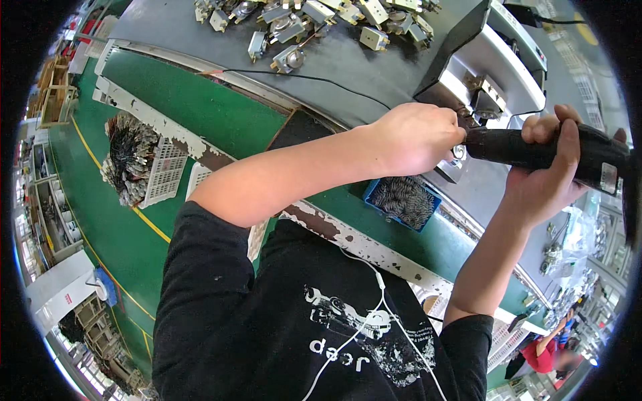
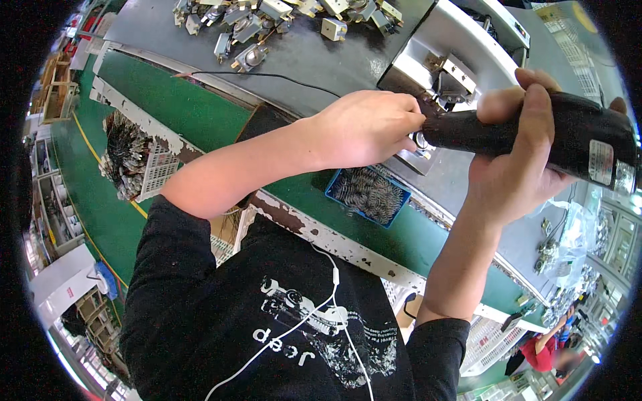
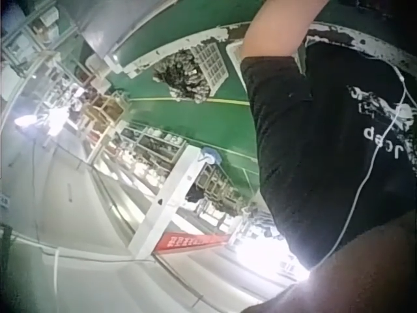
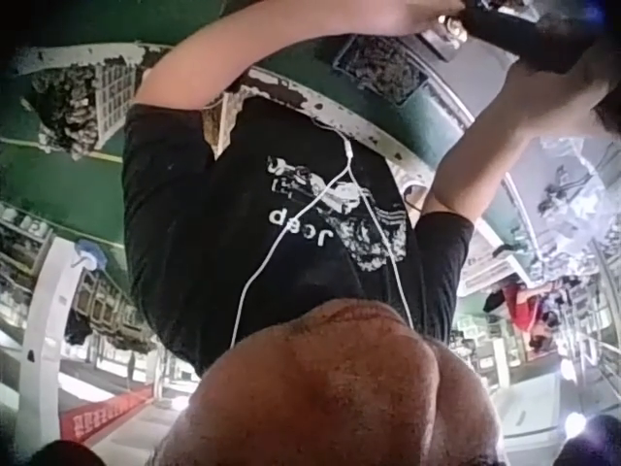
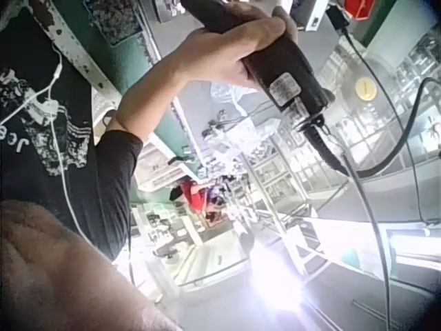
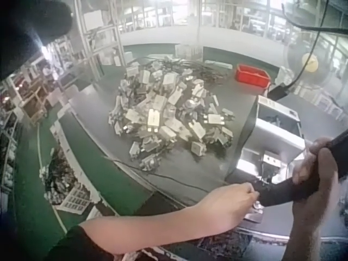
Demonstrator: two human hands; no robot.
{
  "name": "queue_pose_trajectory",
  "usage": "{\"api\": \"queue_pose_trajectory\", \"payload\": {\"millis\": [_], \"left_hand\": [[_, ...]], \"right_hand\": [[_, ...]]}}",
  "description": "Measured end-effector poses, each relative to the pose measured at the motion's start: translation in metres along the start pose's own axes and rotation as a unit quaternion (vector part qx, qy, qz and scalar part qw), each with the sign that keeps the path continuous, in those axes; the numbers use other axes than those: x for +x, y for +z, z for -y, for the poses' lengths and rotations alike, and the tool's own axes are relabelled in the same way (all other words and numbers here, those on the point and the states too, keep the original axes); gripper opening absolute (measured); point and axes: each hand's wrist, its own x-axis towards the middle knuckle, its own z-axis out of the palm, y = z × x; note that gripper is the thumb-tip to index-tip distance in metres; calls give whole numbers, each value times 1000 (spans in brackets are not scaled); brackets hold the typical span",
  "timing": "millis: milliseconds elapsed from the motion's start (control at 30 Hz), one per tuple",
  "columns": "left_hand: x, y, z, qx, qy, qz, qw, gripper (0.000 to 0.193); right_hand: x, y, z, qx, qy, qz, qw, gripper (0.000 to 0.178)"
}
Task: Assembling small electrical components using an electric screwdriver on a factory production line.
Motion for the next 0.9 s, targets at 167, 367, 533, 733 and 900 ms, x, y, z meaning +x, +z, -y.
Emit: {"api": "queue_pose_trajectory", "payload": {"millis": [167,367,533,733,900], "left_hand": [[2,-4,-2,-5,-14,23,1000,20],[0,-3,-2,-15,-12,18,1000,19],[-1,-1,-2,-15,-7,14,1000,19],[-2,4,1,1,-1,0,1000,20],[3,-5,2,-22,-16,26,999,19]], "right_hand": [[-2,-2,2,-9,14,2,1000,65],[-2,-9,-4,20,13,19,1000,64],[-3,-1,2,34,-13,60,998,55],[-2,-9,-3,31,31,44,998,51],[2,8,-6,11,-25,34,999,55]]}}
